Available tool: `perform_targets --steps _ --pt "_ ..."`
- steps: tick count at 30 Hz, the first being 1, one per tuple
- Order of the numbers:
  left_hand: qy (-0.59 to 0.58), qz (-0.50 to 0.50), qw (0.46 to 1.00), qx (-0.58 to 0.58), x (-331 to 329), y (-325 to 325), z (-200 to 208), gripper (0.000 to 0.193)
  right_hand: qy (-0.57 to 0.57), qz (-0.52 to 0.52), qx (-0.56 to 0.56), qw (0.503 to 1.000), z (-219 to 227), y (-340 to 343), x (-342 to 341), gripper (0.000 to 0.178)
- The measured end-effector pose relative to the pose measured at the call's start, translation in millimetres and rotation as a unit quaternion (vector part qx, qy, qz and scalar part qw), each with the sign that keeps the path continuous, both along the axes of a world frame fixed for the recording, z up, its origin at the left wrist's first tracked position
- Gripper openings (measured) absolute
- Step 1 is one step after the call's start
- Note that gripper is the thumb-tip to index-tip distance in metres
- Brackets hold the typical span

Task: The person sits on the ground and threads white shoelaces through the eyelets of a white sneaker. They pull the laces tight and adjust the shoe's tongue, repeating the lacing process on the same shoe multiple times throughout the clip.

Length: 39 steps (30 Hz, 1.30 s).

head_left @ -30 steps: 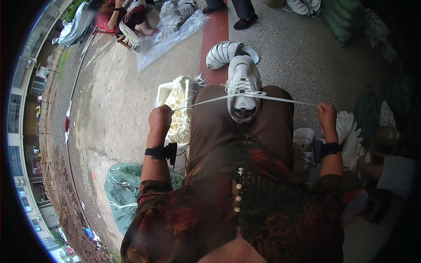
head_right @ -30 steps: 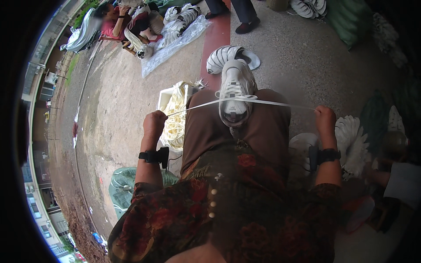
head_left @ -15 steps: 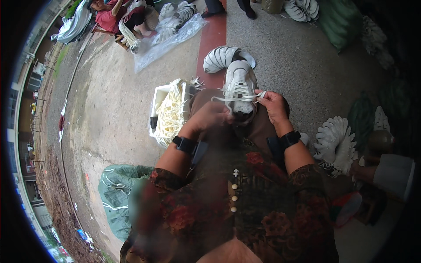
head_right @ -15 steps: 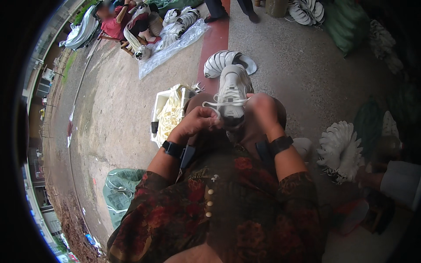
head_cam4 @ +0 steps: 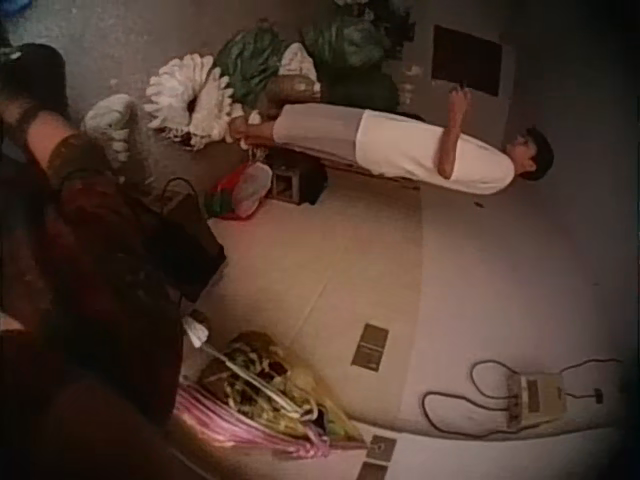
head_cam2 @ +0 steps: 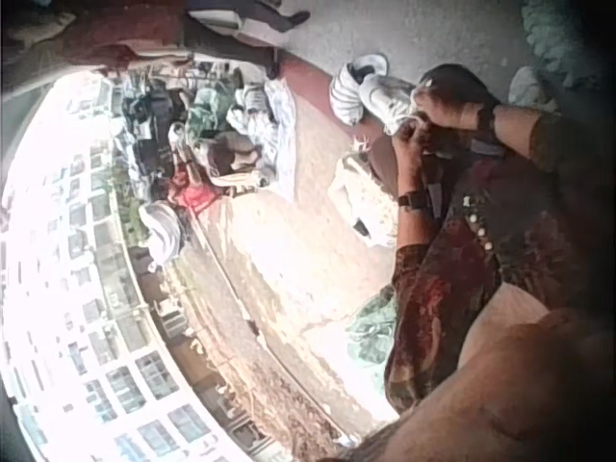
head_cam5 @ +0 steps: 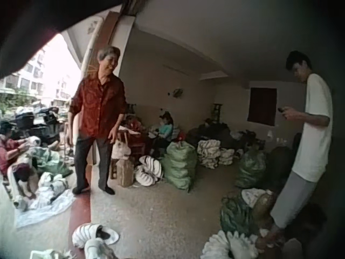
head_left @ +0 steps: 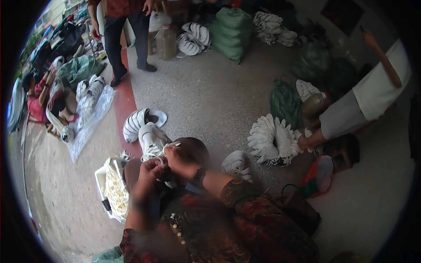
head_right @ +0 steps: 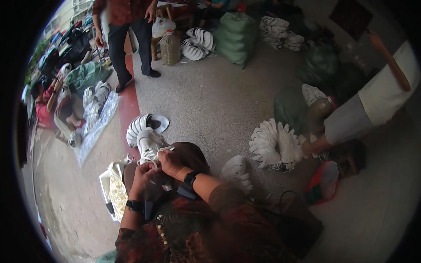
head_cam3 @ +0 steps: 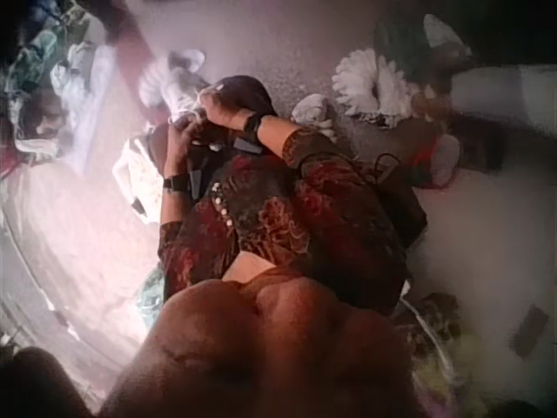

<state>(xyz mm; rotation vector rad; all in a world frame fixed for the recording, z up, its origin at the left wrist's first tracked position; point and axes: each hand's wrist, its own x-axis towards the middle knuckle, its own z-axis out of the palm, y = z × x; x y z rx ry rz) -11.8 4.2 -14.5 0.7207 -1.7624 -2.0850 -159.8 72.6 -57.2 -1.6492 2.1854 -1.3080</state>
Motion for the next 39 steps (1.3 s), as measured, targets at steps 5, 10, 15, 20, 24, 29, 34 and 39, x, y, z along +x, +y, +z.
perform_targets --steps 5,10,15,20,24,29,34,39 --pt "-0.040 0.049 0.997 -0.050 -4.3 1.9 -5.4 0.011 -0.107 -0.031 0.013 0.994 11.8 4.2 -2.5 0.011" --pt "-0.097 0.037 0.980 -0.170 -6.3 6.9 -6.1 0.013 0.103 0.000 0.059 0.993 2.6 9.5 5.5 0.014" --pt "-0.118 0.047 0.975 -0.183 -16.3 7.0 -9.6 0.013 0.089 0.048 0.037 0.994 0.1 16.9 6.8 0.011" --pt "-0.156 0.029 0.924 -0.348 -32.3 11.0 2.5 0.014 0.050 0.021 0.007 0.999 -4.4 16.3 3.7 0.012" --pt "-0.164 -0.017 0.901 -0.401 -20.4 -4.7 -15.1 0.017 0.057 0.003 0.025 0.998 4.7 15.9 3.4 0.013" --pt "-0.163 -0.097 0.979 -0.081 39.2 -2.5 32.2 0.012 0.199 0.054 0.116 0.972 2.6 12.7 -0.4 0.007" --pt "0.035 0.073 0.992 0.094 73.5 -9.2 8.5 0.008 0.106 0.109 -0.070 0.986 42.8 13.5 12.9 0.007" --pt "0.120 0.287 0.931 0.192 74.1 -7.8 19.9 0.009 -0.115 0.204 0.088 0.968 30.8 -0.8 39.6 0.009"
